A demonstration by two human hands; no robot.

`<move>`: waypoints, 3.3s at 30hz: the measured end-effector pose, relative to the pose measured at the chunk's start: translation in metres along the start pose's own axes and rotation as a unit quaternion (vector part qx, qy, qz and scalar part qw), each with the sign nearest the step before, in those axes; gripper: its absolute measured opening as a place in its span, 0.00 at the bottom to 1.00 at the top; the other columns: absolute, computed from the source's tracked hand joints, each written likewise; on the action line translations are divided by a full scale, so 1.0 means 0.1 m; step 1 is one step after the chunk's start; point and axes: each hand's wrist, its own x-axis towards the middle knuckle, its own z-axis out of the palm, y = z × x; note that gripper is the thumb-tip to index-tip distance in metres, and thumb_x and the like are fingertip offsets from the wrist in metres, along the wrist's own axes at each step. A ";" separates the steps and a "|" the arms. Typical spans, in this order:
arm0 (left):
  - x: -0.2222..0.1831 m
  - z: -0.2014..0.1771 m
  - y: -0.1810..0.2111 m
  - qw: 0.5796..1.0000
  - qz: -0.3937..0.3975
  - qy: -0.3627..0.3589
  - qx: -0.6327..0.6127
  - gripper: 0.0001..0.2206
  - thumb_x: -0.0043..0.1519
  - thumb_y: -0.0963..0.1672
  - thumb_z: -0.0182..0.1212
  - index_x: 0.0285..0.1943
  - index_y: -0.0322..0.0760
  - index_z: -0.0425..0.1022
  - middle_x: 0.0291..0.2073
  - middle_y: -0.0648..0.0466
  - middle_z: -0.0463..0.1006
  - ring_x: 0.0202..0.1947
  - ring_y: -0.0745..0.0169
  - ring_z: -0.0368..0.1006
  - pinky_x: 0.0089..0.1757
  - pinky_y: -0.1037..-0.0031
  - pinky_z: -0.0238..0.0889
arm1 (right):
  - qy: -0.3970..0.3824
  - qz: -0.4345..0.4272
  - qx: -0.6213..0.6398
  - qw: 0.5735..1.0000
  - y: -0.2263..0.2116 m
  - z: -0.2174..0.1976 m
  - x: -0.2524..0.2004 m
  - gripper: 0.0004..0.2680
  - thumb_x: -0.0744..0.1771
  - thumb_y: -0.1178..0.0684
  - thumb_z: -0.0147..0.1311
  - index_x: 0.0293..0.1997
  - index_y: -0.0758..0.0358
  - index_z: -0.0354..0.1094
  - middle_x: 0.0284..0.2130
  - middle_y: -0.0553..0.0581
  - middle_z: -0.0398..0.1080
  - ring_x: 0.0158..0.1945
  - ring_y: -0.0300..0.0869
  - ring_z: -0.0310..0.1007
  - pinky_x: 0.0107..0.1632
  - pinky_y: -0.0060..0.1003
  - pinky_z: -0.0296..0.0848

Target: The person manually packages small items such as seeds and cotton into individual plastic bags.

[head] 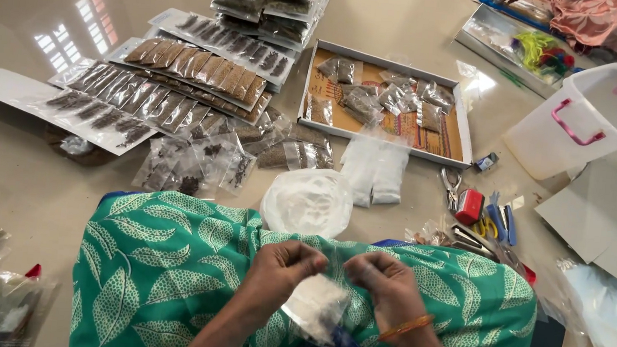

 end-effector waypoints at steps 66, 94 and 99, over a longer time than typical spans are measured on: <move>-0.30 0.05 0.46 0.894 0.255 0.088 0.359 0.07 0.58 0.37 0.61 0.44 0.35 0.79 0.44 0.48 0.79 0.47 0.45 0.74 0.47 0.59 0.68 | 0.012 -0.341 -0.593 0.729 -0.53 0.57 -0.45 0.06 0.62 0.53 0.66 0.33 0.60 0.73 0.28 0.54 0.74 0.32 0.48 0.76 0.35 0.44 0.73; -0.18 -0.04 0.20 0.918 0.167 -0.003 0.359 0.11 0.57 0.41 0.71 0.36 0.35 0.69 0.33 0.45 0.76 0.38 0.40 0.76 0.37 0.55 0.67 | -0.039 -0.293 -0.587 0.754 -0.30 0.35 -0.25 0.05 0.58 0.55 0.68 0.31 0.56 0.78 0.29 0.51 0.79 0.40 0.43 0.81 0.43 0.39 0.78; -0.19 -0.04 0.19 0.938 0.131 0.005 0.321 0.10 0.58 0.40 0.68 0.37 0.34 0.68 0.34 0.43 0.77 0.40 0.41 0.78 0.38 0.55 0.67 | -0.039 -0.266 -0.580 0.769 -0.28 0.35 -0.21 0.05 0.58 0.56 0.68 0.32 0.57 0.77 0.30 0.51 0.79 0.39 0.42 0.81 0.42 0.40 0.79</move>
